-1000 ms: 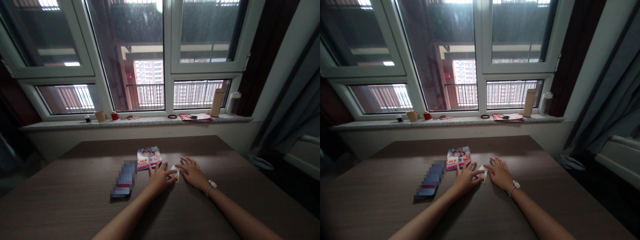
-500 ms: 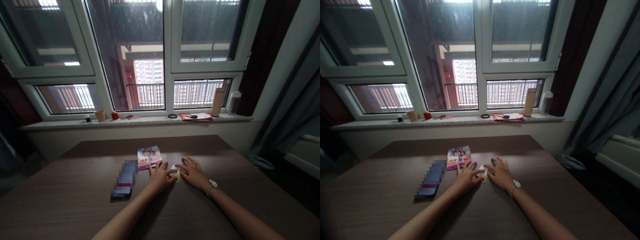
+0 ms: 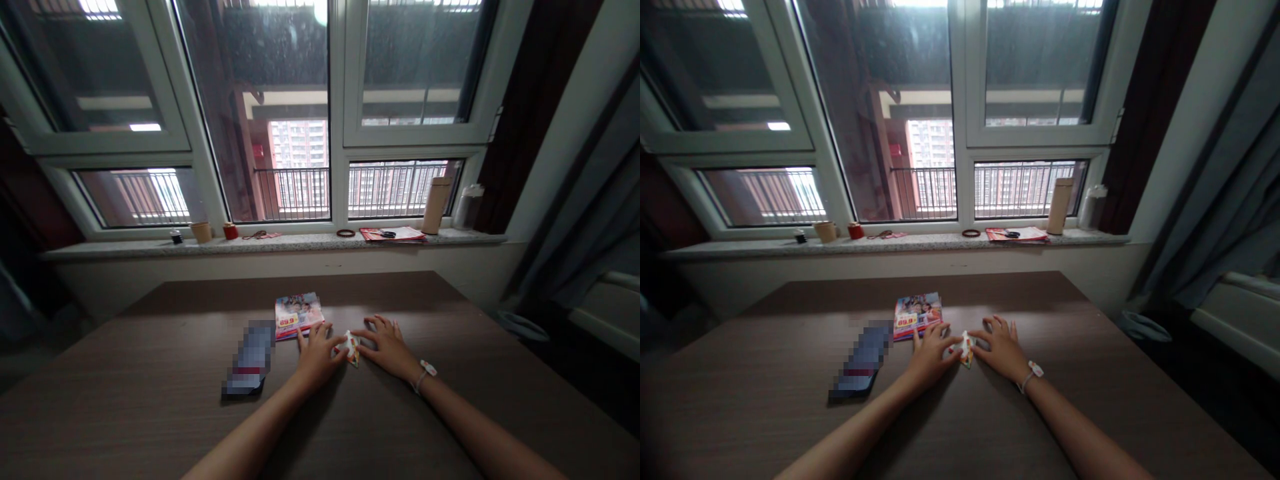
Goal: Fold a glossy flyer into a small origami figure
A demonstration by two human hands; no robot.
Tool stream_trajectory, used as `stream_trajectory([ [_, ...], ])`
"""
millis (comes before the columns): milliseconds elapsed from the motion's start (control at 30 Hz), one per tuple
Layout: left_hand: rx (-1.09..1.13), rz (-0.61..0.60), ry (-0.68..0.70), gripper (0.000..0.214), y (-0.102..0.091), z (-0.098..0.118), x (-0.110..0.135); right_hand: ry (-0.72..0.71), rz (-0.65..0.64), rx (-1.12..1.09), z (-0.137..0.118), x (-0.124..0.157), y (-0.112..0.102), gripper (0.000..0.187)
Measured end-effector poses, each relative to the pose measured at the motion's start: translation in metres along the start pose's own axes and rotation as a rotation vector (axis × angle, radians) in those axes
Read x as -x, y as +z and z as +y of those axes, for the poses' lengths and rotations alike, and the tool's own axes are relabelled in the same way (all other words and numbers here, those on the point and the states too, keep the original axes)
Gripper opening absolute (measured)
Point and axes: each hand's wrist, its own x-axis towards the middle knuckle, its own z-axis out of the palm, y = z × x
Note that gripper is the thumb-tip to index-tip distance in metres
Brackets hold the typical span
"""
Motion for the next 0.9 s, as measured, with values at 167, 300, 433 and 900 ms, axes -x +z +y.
stream_trajectory([
  [167, -0.026, 0.03, 0.016, 0.018, 0.001, 0.0, 0.0, -0.047, 0.046, -0.047, 0.0, 0.002, -0.003, 0.032],
  [300, -0.075, 0.02, 0.016, 0.027, 0.001, -0.001, 0.0, -0.087, 0.08, -0.06, 0.001, 0.004, -0.001, 0.023],
  [433, -0.134, -0.036, 0.017, 0.033, -0.003, -0.001, -0.001, -0.052, 0.06, -0.061, 0.003, 0.003, 0.001, 0.022],
  [900, -0.191, -0.113, 0.009, 0.046, -0.014, -0.004, -0.002, -0.042, 0.022, -0.08, -0.001, 0.004, -0.005, 0.027],
])
